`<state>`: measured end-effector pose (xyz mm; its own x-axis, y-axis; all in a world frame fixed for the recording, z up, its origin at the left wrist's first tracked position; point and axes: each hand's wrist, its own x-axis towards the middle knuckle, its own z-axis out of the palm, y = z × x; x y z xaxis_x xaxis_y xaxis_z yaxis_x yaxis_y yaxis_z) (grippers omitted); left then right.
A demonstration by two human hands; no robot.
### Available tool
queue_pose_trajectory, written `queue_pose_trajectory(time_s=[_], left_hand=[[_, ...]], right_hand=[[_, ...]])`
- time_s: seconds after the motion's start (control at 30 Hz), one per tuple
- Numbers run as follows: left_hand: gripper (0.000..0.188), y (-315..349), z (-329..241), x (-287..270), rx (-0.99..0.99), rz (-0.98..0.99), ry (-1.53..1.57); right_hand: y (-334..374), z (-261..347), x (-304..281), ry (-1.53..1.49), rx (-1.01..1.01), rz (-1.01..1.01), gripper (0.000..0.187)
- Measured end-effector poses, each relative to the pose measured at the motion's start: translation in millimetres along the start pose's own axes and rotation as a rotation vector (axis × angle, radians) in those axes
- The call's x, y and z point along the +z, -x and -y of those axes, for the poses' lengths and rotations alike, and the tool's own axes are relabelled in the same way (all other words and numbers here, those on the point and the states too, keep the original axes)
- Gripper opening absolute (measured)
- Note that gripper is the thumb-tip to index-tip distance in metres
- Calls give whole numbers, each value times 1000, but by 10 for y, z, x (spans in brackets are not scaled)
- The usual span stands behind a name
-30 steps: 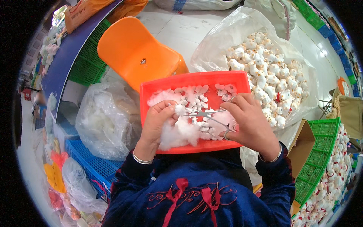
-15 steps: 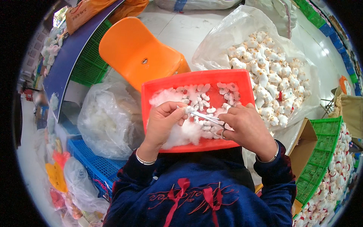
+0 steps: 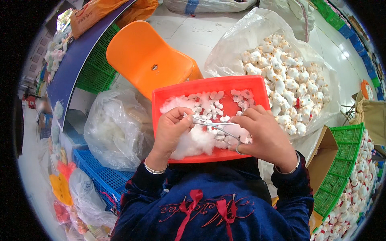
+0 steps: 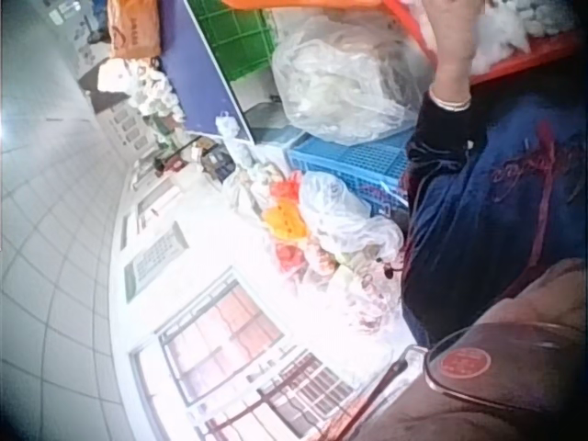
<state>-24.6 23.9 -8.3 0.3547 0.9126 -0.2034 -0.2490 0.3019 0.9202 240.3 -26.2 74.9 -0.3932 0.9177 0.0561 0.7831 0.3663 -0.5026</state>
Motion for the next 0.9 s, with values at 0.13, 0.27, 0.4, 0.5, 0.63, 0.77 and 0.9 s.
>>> queue_pose_trajectory(time_s=[0.13, 0.27, 0.4, 0.5, 0.63, 0.77, 0.9], left_hand=[[15, 23, 18, 28, 39, -7, -46], [18, 32, 34, 22, 76, -27, -61], [20, 27, 48, 1, 97, -23, -62], [20, 32, 33, 15, 109, -17, -61], [21, 38, 21, -1, 129, 31, -101], [22, 40, -16, 12, 115, 96, -190], [22, 40, 0, 22, 336, 0, -406]], right_hand=[[-3, -31, 131, 60, 47, 22, 50], [3, 23, 104, 3, 93, 105, 42], [11, 38, 107, -21, 103, 104, 39], [21, 30, 112, -39, 118, 128, 37], [24, 24, 111, -97, 119, 170, 32], [-15, -35, 126, -299, 140, 357, 30], [95, 84, 473, -657, 189, 269, 29]])
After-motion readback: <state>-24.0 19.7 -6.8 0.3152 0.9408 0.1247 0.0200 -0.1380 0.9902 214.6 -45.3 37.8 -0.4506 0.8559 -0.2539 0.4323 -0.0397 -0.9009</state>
